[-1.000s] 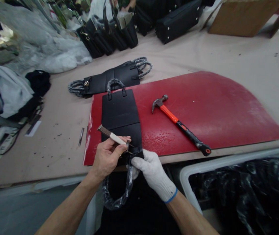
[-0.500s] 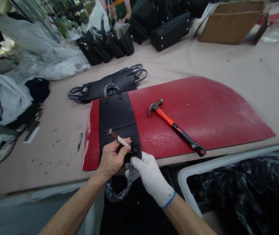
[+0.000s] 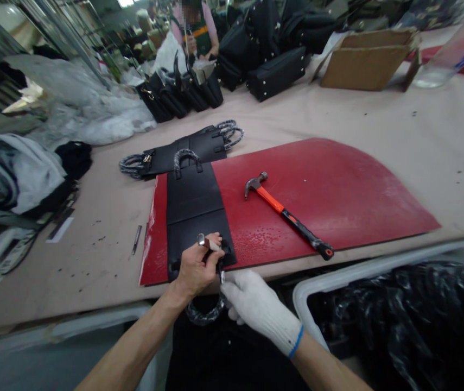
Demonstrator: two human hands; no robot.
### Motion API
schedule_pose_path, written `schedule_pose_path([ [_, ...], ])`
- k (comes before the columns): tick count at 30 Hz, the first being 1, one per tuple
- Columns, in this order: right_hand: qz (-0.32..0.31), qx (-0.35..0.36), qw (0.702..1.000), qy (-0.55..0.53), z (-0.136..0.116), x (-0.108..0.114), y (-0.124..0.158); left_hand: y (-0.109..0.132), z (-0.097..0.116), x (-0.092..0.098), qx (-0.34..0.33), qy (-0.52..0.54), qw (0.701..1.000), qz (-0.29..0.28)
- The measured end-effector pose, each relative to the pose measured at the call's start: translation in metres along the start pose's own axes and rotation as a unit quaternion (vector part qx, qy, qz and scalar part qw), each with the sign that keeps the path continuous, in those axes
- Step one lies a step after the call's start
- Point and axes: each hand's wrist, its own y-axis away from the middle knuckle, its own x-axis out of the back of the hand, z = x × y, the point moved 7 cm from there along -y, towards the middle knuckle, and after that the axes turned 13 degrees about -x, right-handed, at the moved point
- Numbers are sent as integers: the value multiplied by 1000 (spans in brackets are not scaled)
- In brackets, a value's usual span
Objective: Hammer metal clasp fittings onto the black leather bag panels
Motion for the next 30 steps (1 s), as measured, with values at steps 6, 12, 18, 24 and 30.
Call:
schedule_pose_path([
  [6,392,109,866,290,-40,111,38,-2,2,-4,-17,19,1000,-4],
  [12,444,-3,767,463,-51,166,15,3,-3,-8,20,28,999,-8],
  [18,403,-26,809,427,-59,177,-1,4,-4,-8,43,37,998,5],
  [24,301,75,934,179,-71,160,57,4,-5,-8,58,33,998,2],
  [30,216,224,950,-8,-80,128,129,3,-6,-8,52,38,998,7],
])
